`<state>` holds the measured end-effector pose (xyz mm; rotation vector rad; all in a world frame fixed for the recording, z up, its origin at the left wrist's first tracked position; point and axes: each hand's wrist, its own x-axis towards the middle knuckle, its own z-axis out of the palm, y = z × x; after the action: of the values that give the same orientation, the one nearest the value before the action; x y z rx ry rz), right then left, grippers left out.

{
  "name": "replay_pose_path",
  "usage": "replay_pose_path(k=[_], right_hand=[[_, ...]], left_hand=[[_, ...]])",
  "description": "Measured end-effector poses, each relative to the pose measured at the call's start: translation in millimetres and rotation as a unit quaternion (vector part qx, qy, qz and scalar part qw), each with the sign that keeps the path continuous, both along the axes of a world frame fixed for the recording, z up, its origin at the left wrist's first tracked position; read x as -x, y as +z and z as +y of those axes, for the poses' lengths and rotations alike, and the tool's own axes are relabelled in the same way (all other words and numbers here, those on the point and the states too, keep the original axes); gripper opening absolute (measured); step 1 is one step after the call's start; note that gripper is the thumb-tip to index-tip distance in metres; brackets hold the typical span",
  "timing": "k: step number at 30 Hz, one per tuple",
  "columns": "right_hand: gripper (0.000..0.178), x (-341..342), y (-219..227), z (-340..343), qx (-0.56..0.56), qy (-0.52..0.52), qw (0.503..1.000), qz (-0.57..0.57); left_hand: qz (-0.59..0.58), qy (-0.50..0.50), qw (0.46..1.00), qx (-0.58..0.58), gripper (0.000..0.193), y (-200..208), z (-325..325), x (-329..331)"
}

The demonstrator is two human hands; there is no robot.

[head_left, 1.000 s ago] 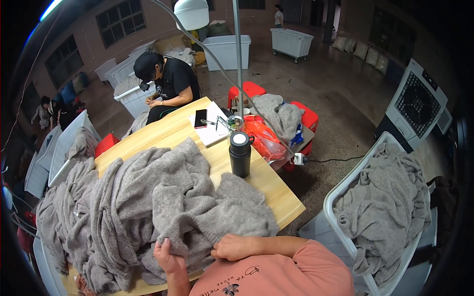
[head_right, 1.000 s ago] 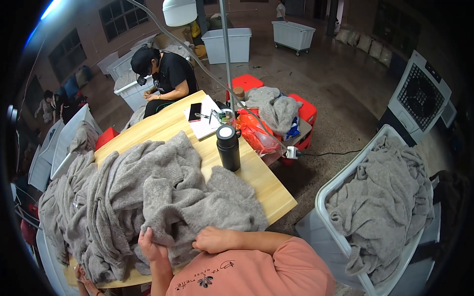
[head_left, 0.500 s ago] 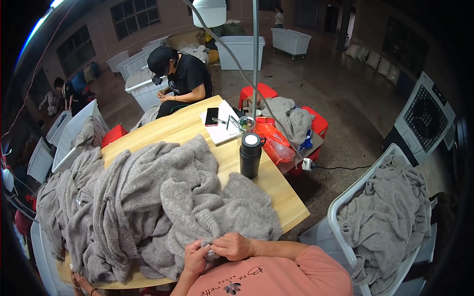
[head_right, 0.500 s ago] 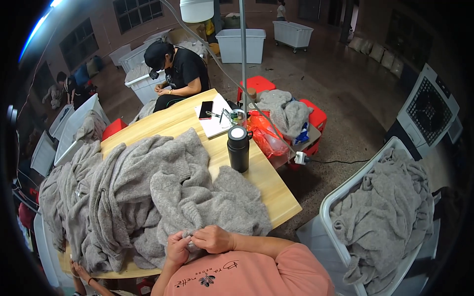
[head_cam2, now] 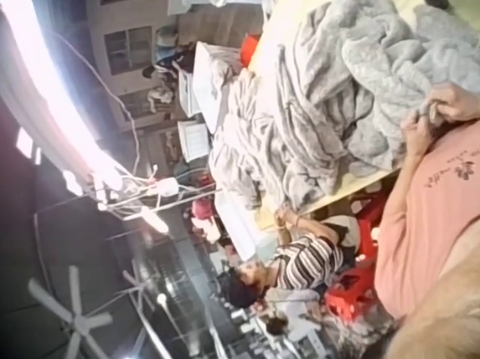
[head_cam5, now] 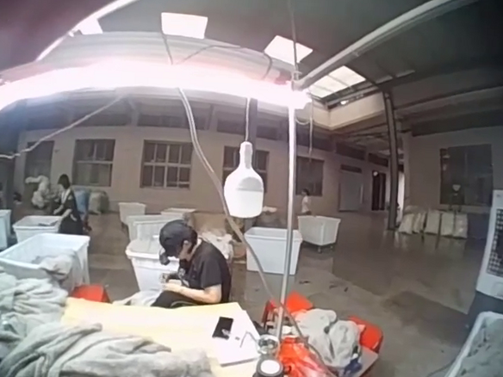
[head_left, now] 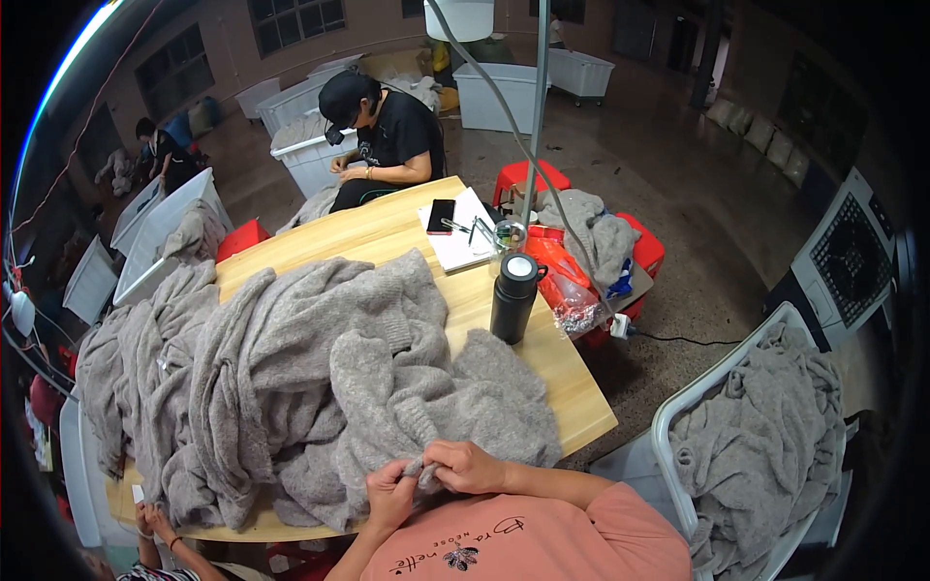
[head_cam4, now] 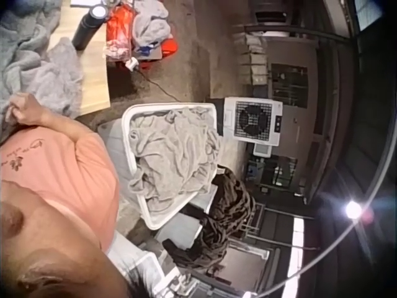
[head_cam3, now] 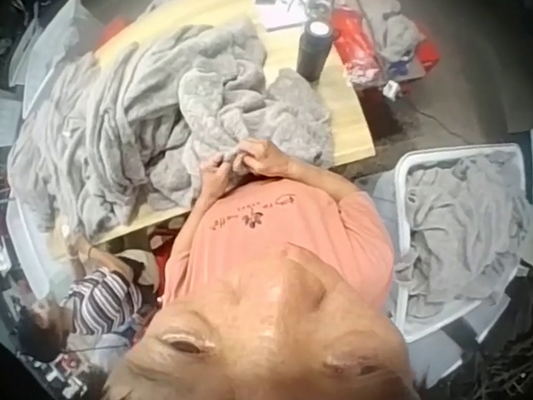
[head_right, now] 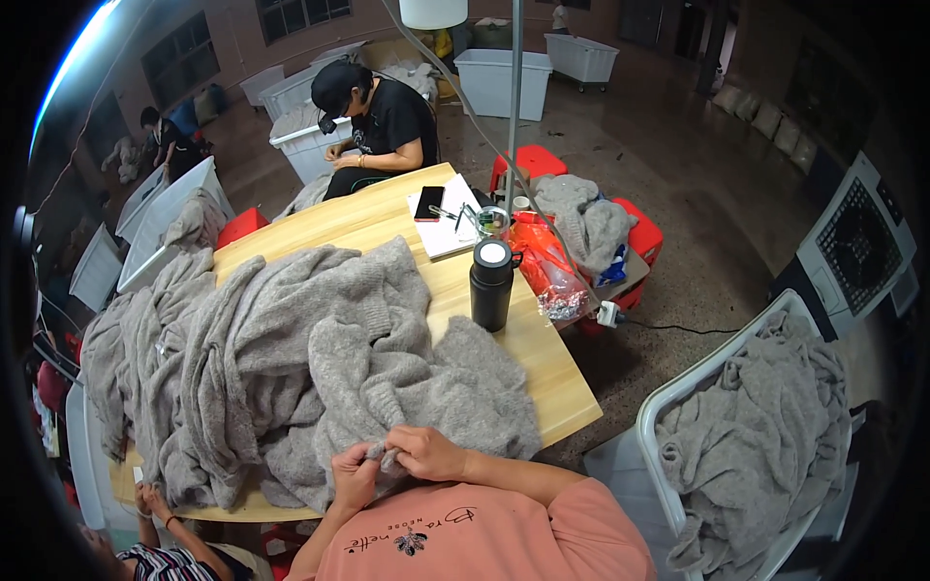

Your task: Inspecting grey fabric garments for quality and sorting them into bins.

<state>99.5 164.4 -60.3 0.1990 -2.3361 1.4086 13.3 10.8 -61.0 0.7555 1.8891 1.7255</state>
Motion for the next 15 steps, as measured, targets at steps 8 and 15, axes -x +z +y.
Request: replay_pose_path(k=[8,15], right_hand=[[0.008,4.4,-2.7,-9.5,-0.048,-0.037,0.996,-0.063],[0.009,8.6,-6.6,-16.4,-0.07,-0.1,0.992,-0.016]], left_hand=[[0.28,0.018,0.958,0.057,0.017,17.0,1.9,-0.8],[0.446,0.035,0.894,0.029,0.022,3.3,2.0,-4.2]])
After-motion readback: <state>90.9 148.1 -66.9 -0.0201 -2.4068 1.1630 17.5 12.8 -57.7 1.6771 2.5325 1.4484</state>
